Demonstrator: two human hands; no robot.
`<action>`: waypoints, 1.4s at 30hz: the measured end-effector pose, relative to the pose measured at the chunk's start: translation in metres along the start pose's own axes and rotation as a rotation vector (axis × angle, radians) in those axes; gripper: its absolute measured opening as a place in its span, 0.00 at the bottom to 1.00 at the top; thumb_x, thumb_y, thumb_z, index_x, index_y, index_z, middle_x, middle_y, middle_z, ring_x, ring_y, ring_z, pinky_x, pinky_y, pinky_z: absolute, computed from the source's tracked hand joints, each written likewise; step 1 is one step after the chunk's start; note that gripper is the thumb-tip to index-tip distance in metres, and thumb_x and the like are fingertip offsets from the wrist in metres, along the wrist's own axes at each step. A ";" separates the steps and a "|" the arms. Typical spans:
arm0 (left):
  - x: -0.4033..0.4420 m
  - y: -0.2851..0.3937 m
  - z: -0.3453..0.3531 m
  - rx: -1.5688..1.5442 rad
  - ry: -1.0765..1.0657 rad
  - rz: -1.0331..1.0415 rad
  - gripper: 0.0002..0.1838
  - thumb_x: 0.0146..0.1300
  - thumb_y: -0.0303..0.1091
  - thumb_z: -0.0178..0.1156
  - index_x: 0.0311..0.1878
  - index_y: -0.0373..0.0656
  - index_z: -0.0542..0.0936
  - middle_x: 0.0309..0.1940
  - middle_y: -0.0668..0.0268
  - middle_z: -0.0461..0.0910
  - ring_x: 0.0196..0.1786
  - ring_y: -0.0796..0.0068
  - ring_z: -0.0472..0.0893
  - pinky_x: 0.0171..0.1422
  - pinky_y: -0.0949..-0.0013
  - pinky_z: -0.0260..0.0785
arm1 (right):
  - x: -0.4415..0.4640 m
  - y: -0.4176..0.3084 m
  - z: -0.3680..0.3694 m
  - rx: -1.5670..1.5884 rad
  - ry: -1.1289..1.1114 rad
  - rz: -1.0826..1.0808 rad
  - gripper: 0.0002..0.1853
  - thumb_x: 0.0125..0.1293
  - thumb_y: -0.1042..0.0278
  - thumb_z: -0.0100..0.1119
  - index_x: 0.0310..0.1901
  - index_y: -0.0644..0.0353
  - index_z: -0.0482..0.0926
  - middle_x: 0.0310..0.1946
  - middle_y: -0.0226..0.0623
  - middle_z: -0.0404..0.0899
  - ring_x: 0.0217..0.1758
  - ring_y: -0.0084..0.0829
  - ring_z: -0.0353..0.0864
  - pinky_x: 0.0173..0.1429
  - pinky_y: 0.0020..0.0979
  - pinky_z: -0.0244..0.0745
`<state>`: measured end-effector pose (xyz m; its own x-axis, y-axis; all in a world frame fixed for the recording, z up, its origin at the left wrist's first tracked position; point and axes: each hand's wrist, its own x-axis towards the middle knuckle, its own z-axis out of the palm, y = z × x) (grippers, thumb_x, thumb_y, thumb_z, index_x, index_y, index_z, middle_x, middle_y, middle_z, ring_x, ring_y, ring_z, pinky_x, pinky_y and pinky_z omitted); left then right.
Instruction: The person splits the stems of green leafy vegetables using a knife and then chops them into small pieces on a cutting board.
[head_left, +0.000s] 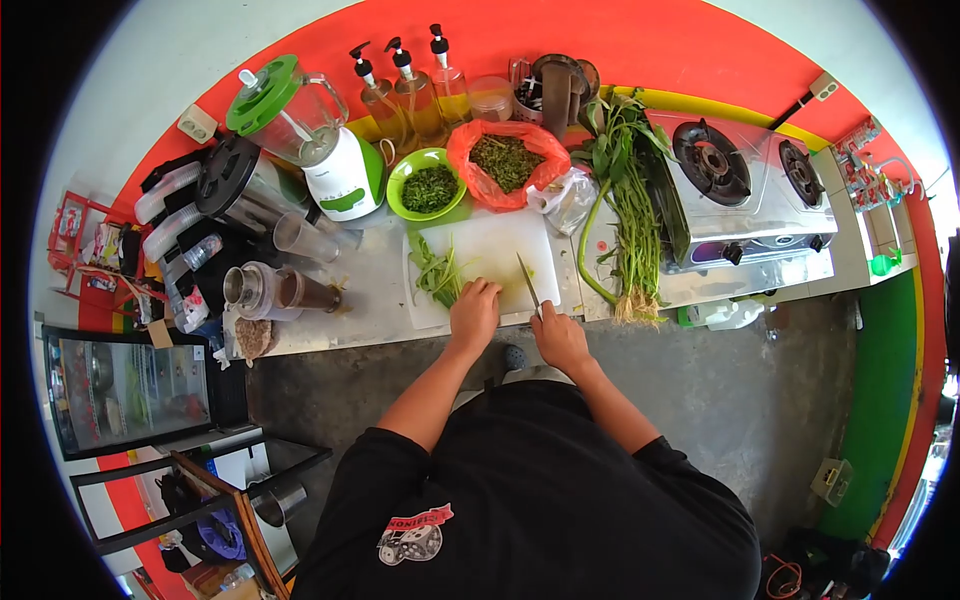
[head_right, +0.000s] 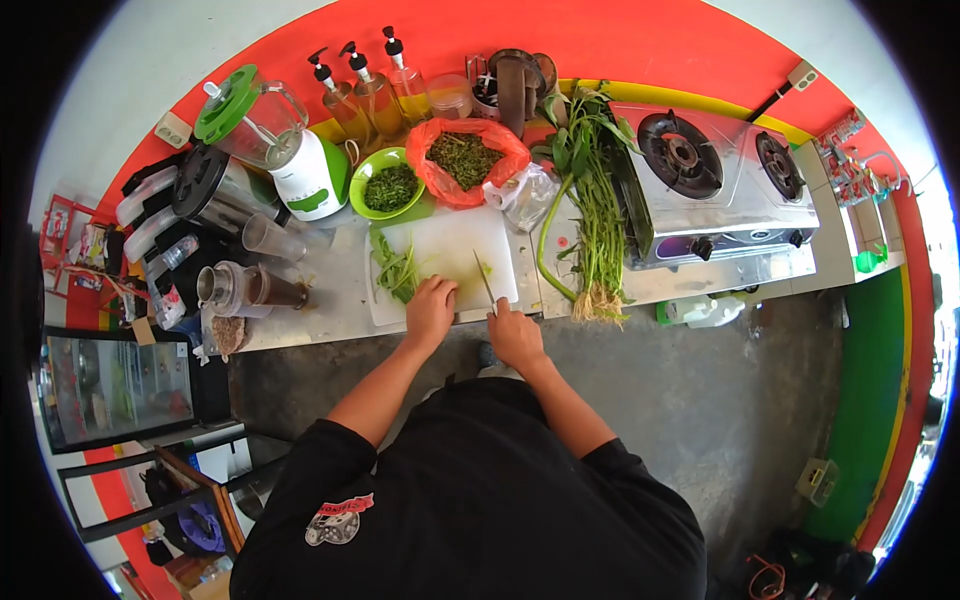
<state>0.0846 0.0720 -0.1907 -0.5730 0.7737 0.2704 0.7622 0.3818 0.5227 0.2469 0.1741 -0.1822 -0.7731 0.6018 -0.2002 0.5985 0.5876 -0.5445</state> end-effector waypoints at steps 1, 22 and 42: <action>-0.001 -0.002 0.002 -0.005 0.000 -0.003 0.04 0.64 0.25 0.63 0.41 0.43 0.84 0.38 0.63 0.80 0.46 0.56 0.81 0.48 0.56 0.75 | 0.000 0.001 0.000 0.012 0.026 -0.004 0.15 0.76 0.57 0.52 0.48 0.63 0.69 0.29 0.61 0.83 0.35 0.66 0.83 0.42 0.63 0.76; 0.003 -0.027 -0.015 0.004 -0.134 0.315 0.13 0.58 0.21 0.61 0.47 0.41 0.83 0.44 0.62 0.77 0.52 0.57 0.77 0.57 0.57 0.73 | 0.014 -0.032 -0.017 -0.461 -0.113 -0.010 0.12 0.66 0.71 0.57 0.49 0.66 0.73 0.32 0.47 0.88 0.38 0.46 0.91 0.40 0.42 0.86; 0.001 -0.039 -0.011 0.144 -0.240 0.247 0.19 0.61 0.32 0.63 0.56 0.59 0.84 0.48 0.64 0.72 0.53 0.59 0.73 0.62 0.52 0.67 | 0.032 -0.032 0.003 -0.472 -0.153 0.049 0.13 0.69 0.65 0.58 0.49 0.61 0.71 0.32 0.40 0.90 0.35 0.39 0.92 0.40 0.39 0.85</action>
<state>0.0506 0.0526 -0.2024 -0.2925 0.9413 0.1685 0.9130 0.2225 0.3419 0.2025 0.1730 -0.1732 -0.7426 0.5693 -0.3527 0.6372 0.7628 -0.1102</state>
